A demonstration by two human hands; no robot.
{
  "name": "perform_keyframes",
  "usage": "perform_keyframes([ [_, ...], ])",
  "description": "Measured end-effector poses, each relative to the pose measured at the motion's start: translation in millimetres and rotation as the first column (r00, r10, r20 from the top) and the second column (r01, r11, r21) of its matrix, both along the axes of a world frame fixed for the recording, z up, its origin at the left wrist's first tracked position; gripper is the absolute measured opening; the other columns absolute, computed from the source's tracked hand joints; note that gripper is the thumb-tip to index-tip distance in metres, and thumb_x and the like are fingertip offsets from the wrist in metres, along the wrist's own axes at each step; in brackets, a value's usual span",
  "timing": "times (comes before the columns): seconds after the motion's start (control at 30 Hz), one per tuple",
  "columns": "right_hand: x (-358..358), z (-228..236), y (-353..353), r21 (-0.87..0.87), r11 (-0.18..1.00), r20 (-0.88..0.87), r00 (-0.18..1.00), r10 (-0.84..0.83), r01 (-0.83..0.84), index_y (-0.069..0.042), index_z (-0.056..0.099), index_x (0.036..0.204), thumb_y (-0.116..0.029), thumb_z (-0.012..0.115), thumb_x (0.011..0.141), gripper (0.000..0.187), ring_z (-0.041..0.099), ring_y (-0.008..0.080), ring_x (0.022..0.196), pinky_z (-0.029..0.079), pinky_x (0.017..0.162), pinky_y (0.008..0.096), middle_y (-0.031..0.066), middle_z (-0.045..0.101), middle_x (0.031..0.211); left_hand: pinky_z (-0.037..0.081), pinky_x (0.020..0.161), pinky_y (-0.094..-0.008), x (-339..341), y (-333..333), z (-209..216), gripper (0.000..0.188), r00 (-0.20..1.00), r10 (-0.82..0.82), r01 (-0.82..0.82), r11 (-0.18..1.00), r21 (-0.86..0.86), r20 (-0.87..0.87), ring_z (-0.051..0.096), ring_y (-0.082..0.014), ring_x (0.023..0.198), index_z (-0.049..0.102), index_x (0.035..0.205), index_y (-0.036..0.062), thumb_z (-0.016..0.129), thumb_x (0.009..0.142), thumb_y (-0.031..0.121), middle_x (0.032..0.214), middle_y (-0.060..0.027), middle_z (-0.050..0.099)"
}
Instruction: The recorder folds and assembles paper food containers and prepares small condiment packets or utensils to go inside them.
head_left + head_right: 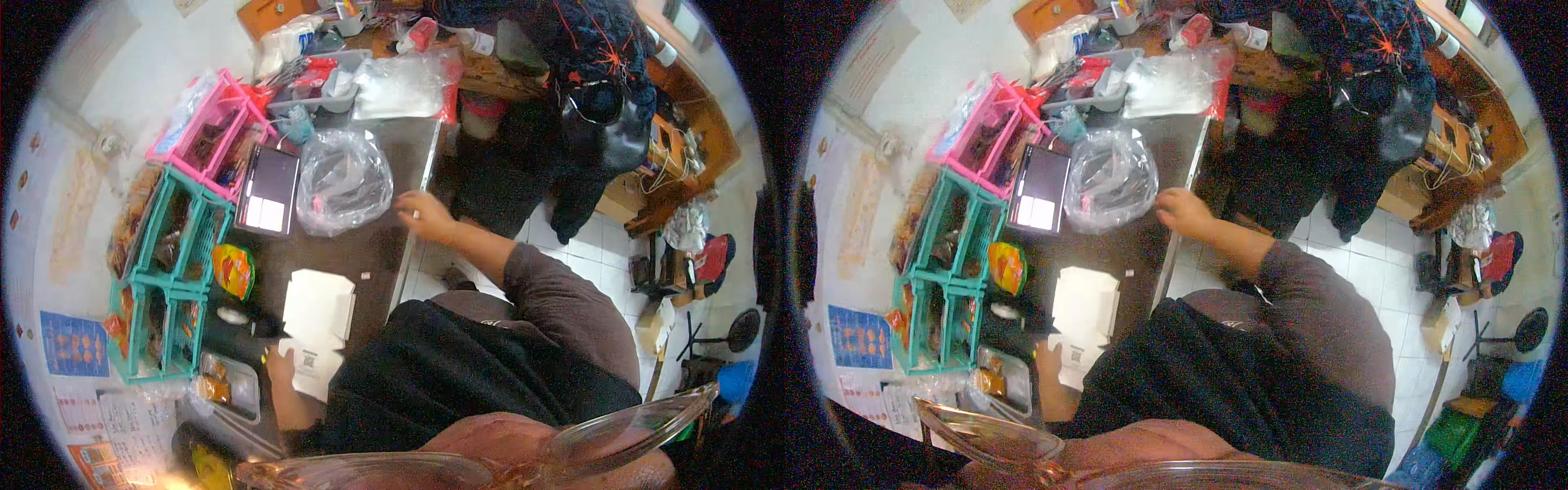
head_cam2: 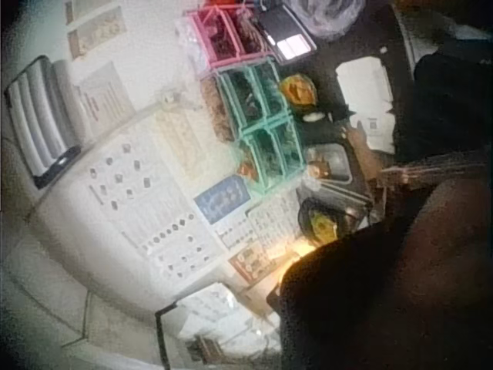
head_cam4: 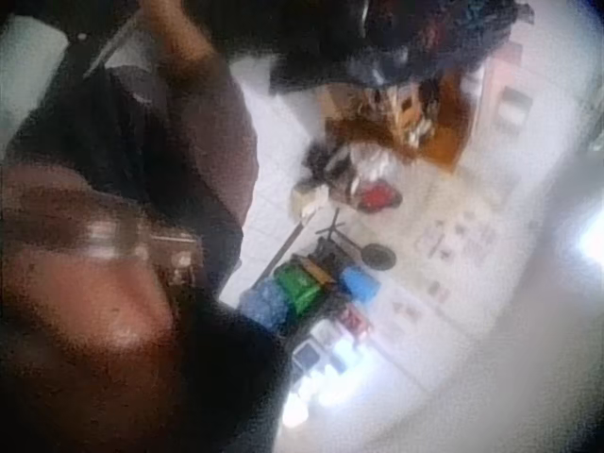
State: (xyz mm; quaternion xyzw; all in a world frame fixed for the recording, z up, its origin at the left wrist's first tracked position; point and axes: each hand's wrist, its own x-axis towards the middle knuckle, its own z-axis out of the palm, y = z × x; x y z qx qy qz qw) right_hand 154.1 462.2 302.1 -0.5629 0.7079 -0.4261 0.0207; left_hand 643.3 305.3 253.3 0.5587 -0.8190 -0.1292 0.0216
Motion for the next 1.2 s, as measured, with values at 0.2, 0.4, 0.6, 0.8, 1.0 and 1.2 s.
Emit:
perform_keyframes([
  [0.2,-183,-17,-7,0.078,0.961,0.084,0.959,-0.272,0.265,-0.002,0.06,0.087,-0.016,0.057,0.074,0.019,0.055,0.0295,0.089,0.043,0.081,0.0365,0.0158,0.058,0.093,0.036,0.089,-0.0445,-57,7,47,0.045,0.966,0.224,-0.213,0.973,-0.09,0.132,0.045,-0.0397,0.102,0.054,0.102,-0.0005,0.066,0.069,0.027,0.103,-0.0237,0.053],
  [0.4,-385,-5,-155,-0.105,0.821,0.282,0.808,-0.517,0.562,-0.001,0.056,0.101,-0.027,0.056,0.073,0.039,0.051,0.0383,0.095,0.041,0.084,0.0408,0.0221,0.055,0.099,0.04,0.076,-0.0432,-235,20,105,0.032,0.961,0.257,-0.276,0.886,-0.373,-0.1,0.05,-0.0354,0.087,0.054,0.09,-0.0005,0.066,0.068,0.019,0.088,-0.0179,0.053],
  [0.6,-484,52,-295,0.109,0.794,0.559,0.624,-0.547,0.598,0.0,0.053,0.104,-0.035,0.055,0.075,0.045,0.054,0.0377,0.093,0.041,0.082,0.0424,0.0226,0.057,0.099,0.04,0.076,-0.0442,-327,43,123,0.031,0.982,0.187,-0.148,0.859,-0.49,0.032,0.048,-0.0344,0.091,0.052,0.089,0.0048,0.066,0.064,0.017,0.093,-0.0164,0.051],
  [0.8,-621,-90,-437,-0.098,0.362,0.71,0.32,-0.628,0.927,0.0,0.054,0.106,-0.038,0.061,0.07,0.053,0.054,0.0277,0.094,0.043,0.079,0.0382,0.0183,0.056,0.104,0.038,0.08,-0.0455,-336,35,123,0.035,0.974,0.213,-0.157,0.882,-0.445,0.078,0.047,-0.035,0.092,0.052,0.089,0.0038,0.067,0.061,0.018,0.092,-0.0174,0.051],
  [1.0,-597,-106,-443,-0.022,0.543,0.822,0.324,-0.468,0.839,0.0,0.053,0.107,-0.037,0.062,0.07,0.053,0.055,0.028,0.093,0.044,0.077,0.038,0.0179,0.057,0.101,0.038,0.08,-0.045,-357,31,113,0.034,0.956,0.276,-0.215,0.893,-0.396,0.103,0.047,-0.0354,0.091,0.052,0.088,0.0033,0.067,0.062,0.02,0.092,-0.0172,0.051],
  [1.2,-628,-127,-392,0.126,0.644,0.844,0.26,-0.47,0.754,-0.001,0.053,0.107,-0.037,0.063,0.069,0.053,0.055,0.0282,0.091,0.044,0.076,0.0379,0.0176,0.057,0.099,0.037,0.083,-0.0441,-376,14,108,0.032,0.98,0.171,-0.13,0.939,-0.318,0.104,0.047,-0.0355,0.094,0.053,0.088,0.0007,0.063,0.07,0.025,0.096,-0.0186,0.053],
])
